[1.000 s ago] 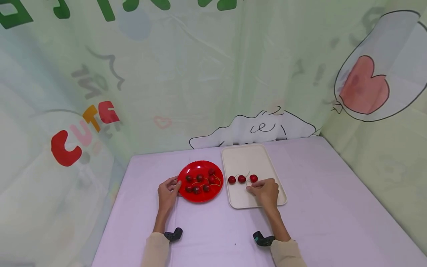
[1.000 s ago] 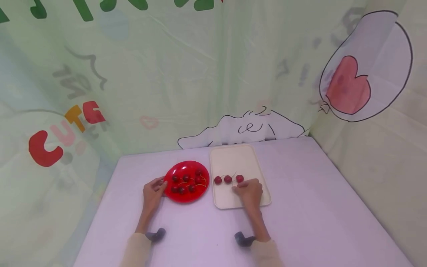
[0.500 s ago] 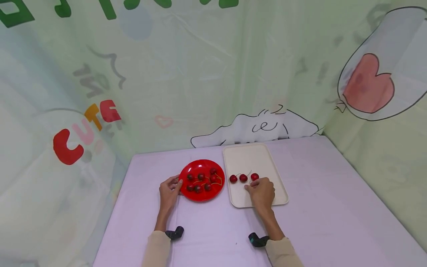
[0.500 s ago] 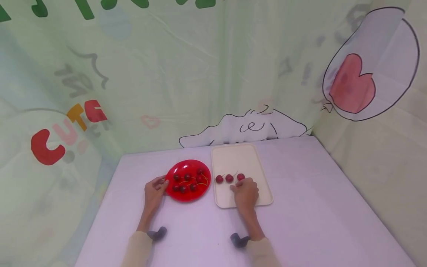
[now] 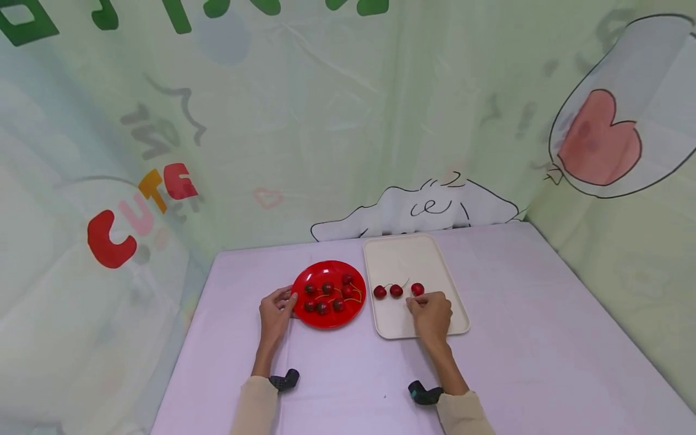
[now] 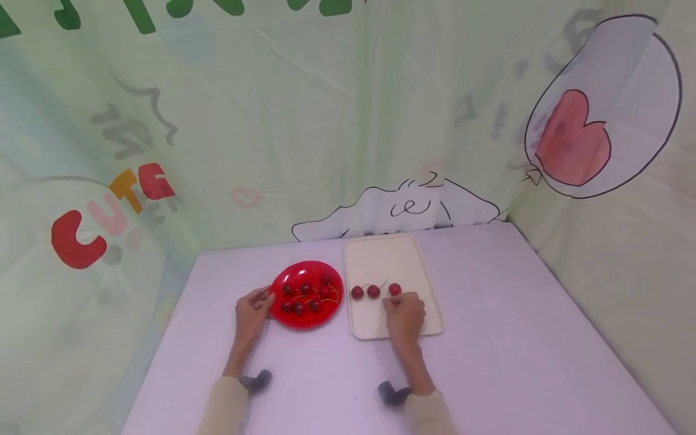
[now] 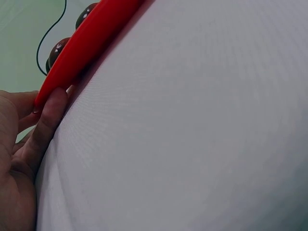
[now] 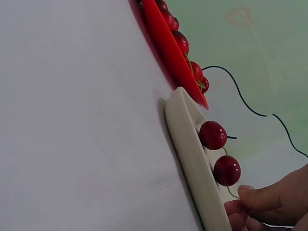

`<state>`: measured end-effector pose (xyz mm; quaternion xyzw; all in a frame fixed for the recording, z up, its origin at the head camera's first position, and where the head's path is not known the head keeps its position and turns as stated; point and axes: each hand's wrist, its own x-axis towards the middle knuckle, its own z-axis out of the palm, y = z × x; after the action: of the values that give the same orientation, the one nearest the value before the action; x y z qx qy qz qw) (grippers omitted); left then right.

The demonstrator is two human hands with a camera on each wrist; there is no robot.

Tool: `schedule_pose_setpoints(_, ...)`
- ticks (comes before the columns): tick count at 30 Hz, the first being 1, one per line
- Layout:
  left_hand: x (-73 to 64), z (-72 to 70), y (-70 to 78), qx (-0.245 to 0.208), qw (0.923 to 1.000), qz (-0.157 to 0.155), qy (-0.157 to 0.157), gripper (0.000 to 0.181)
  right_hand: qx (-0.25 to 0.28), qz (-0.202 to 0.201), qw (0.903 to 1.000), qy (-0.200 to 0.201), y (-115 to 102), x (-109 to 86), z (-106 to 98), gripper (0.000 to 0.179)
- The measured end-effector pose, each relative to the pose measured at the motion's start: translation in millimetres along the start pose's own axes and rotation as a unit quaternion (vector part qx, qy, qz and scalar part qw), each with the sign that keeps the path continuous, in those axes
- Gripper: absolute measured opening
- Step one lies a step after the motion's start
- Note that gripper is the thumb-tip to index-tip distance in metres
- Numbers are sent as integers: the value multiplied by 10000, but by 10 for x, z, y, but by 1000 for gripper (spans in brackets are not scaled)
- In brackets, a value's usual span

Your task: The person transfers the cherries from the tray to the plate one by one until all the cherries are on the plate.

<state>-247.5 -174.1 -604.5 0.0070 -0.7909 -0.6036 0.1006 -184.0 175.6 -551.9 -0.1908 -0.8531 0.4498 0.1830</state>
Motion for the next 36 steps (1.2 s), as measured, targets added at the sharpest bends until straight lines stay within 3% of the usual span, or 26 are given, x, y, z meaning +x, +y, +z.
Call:
schedule_pose_setpoints(8,-45,-8,13,-100,9999,-6,6,34,101,14,9999,-45,83,26,-94,20)
schedule_pose_setpoints(15,-28,0,-28,-221,9997,46,17,34,-317,-590,9963,543,133,45,-103,17)
schedule_pose_setpoints(20,-8,4,-28,-204,9998,25,22,33,-553,-750,9918,872,108,60,-135,14)
schedule_pose_setpoints(27,0,-7,13,-160,9999,24,-5,34,-374,-962,9892,1037,58,96,-158,10)
schedule_pose_setpoints(31,6,-9,2,-113,9999,70,15,34,3,-875,9901,1101,21,118,-170,7)
schedule_pose_setpoints(36,5,-9,-28,-107,9999,122,8,35,408,-208,9954,836,-24,152,-222,8)
